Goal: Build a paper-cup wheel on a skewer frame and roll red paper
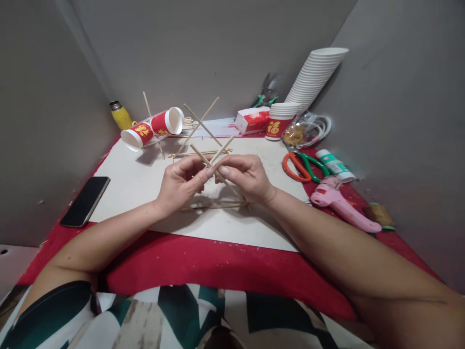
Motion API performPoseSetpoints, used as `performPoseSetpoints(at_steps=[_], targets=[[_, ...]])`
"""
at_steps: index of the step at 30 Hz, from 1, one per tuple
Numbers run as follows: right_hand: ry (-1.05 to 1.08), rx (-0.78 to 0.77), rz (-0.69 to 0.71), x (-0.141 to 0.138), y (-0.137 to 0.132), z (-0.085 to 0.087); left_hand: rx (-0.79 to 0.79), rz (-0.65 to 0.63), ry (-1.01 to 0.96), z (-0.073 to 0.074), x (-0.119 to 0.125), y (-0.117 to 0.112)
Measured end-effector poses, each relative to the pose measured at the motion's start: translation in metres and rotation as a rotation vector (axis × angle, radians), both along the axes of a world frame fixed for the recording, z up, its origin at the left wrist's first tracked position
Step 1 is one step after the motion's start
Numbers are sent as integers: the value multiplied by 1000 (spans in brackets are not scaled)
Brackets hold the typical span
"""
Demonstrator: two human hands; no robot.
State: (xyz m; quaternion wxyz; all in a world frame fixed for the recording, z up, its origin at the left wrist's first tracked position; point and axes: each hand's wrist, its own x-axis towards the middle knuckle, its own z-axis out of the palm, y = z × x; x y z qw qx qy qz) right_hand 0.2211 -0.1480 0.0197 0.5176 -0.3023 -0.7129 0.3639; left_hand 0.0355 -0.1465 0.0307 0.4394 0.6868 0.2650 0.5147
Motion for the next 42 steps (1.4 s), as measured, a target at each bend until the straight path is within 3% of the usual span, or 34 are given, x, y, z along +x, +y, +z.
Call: performPoseSetpoints(at_steps=[8, 10, 13, 17, 24, 31, 42], targets=[[-178, 279, -35, -1, 0, -5, 98, 75, 3, -8, 4, 0], [-156, 267, 11, -1, 3, -8, 99, 84, 25, -8, 4, 0], [-63, 129, 24, -1, 8, -10, 100, 69, 40, -7, 3, -1], [-40, -26, -152, -4, 21, -5, 116, 49, 26, -5, 4, -2], [-163, 49, -512, -9, 69, 0, 159, -20, 10, -3, 2, -2], [58, -7, -268, -20, 115, -8, 127, -67, 17, -5, 1, -8], [180, -31, -184, -20, 145, -2, 268, -25, 20, -6, 1, -7]])
